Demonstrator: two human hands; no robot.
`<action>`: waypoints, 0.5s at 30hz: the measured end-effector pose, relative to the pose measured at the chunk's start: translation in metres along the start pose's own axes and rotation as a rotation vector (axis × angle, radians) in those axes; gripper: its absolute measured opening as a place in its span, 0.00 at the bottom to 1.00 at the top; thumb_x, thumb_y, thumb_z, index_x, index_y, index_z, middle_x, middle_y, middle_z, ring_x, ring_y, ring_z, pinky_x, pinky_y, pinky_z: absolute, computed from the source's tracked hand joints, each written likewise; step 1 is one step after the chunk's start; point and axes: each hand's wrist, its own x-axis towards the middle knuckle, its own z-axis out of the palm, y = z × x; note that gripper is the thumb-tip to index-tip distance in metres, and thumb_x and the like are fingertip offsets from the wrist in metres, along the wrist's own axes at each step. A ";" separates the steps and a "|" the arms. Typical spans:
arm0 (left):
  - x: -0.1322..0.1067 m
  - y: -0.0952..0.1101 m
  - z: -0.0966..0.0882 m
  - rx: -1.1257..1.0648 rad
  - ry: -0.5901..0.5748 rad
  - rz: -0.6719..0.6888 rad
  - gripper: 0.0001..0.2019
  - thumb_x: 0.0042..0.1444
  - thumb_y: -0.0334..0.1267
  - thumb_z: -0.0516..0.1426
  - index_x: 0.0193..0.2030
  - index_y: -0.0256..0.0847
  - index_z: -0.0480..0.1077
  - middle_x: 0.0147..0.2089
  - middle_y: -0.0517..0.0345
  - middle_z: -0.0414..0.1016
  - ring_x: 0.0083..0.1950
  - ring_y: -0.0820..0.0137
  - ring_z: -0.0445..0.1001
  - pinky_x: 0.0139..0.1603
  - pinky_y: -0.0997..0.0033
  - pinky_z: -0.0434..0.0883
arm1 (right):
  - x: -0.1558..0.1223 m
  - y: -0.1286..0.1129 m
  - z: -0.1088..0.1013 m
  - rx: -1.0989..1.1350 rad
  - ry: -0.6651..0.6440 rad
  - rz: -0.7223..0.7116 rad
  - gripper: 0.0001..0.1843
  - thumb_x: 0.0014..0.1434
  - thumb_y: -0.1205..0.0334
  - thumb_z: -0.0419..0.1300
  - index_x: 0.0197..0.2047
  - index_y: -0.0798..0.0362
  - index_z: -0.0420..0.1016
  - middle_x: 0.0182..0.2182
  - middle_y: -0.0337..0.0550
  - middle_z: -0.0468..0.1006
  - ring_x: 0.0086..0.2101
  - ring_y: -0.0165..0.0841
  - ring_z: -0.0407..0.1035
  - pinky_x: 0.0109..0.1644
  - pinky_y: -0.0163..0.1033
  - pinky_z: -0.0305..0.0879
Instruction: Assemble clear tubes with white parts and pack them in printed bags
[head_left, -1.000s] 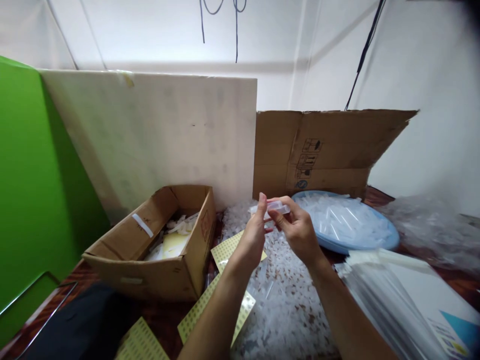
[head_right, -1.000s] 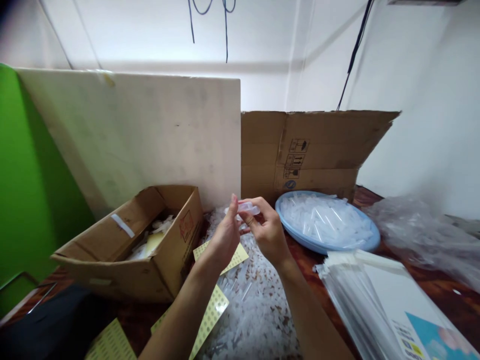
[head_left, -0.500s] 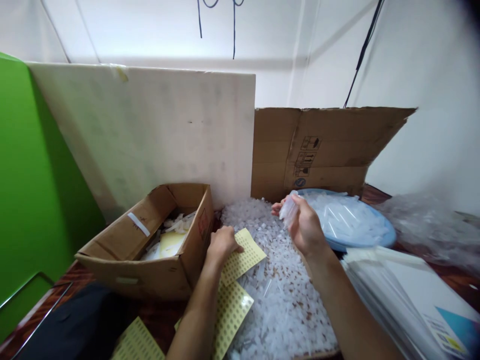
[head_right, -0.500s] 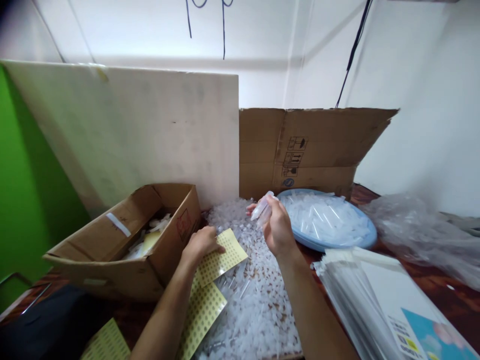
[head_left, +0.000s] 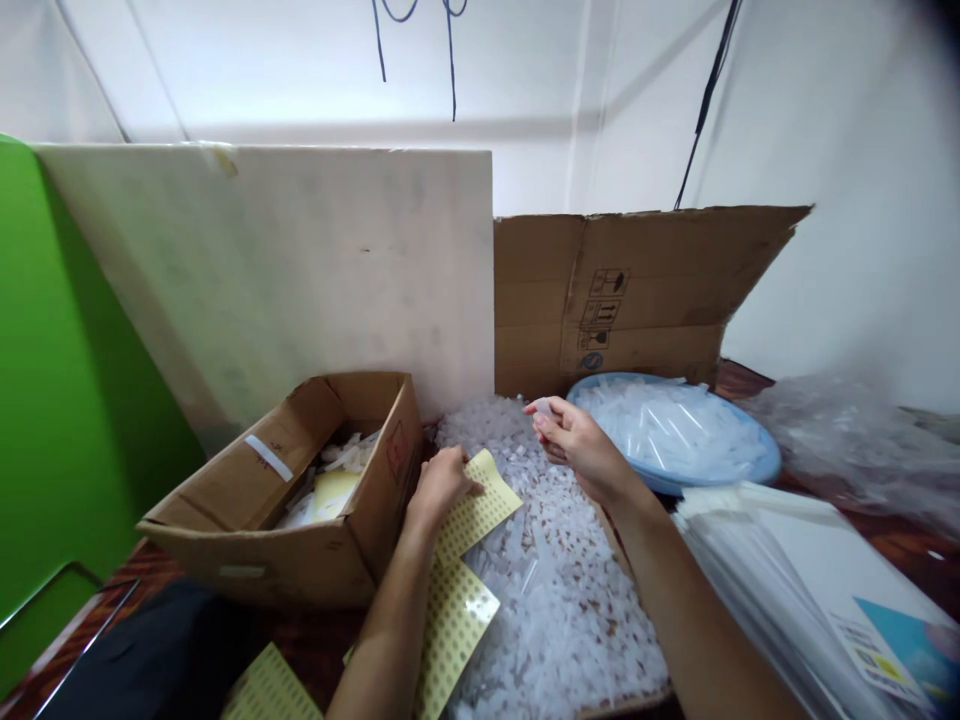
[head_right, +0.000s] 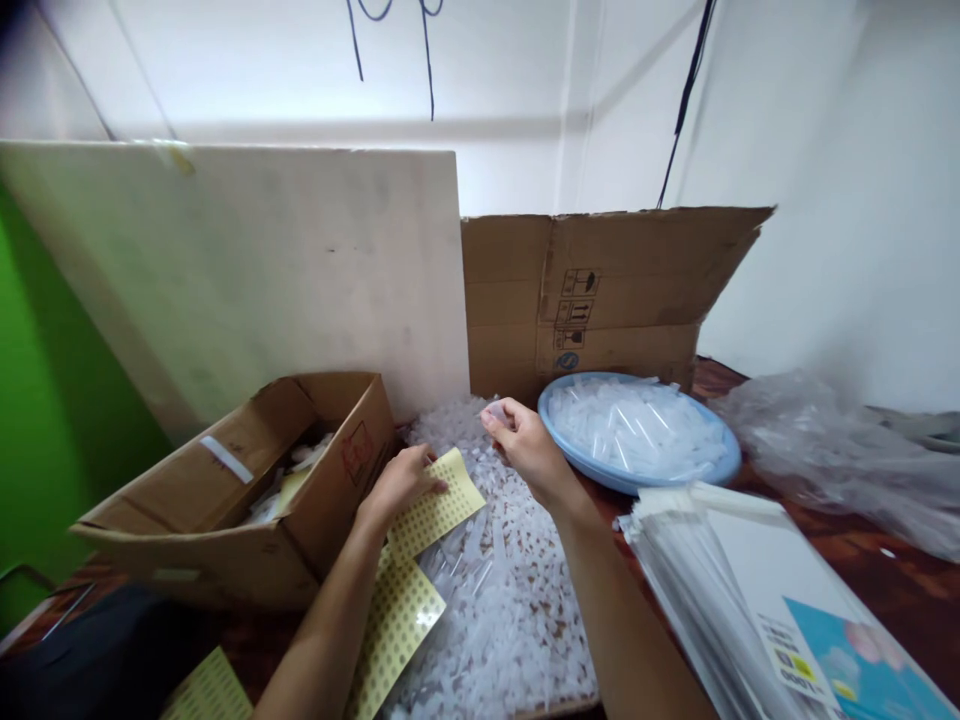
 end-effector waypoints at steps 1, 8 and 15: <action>0.000 0.001 -0.002 -0.033 0.007 0.021 0.17 0.47 0.38 0.70 0.45 0.42 0.77 0.48 0.49 0.82 0.50 0.56 0.79 0.46 0.67 0.70 | 0.000 0.001 -0.001 -0.059 0.020 -0.014 0.20 0.56 0.44 0.68 0.37 0.52 0.72 0.21 0.29 0.63 0.18 0.23 0.47 0.21 0.32 0.40; -0.016 0.029 -0.040 -0.347 0.085 0.322 0.14 0.61 0.45 0.61 0.50 0.41 0.76 0.47 0.52 0.82 0.47 0.62 0.80 0.46 0.69 0.72 | 0.004 0.002 -0.008 -0.490 0.145 -0.145 0.17 0.59 0.47 0.67 0.35 0.54 0.80 0.31 0.42 0.79 0.33 0.36 0.71 0.38 0.39 0.64; -0.043 0.060 -0.067 -0.436 0.224 0.513 0.11 0.64 0.41 0.61 0.52 0.49 0.74 0.49 0.56 0.83 0.48 0.62 0.81 0.49 0.66 0.73 | -0.002 -0.007 -0.010 -0.370 -0.026 -0.058 0.20 0.57 0.44 0.69 0.32 0.54 0.79 0.28 0.41 0.79 0.29 0.35 0.71 0.30 0.36 0.63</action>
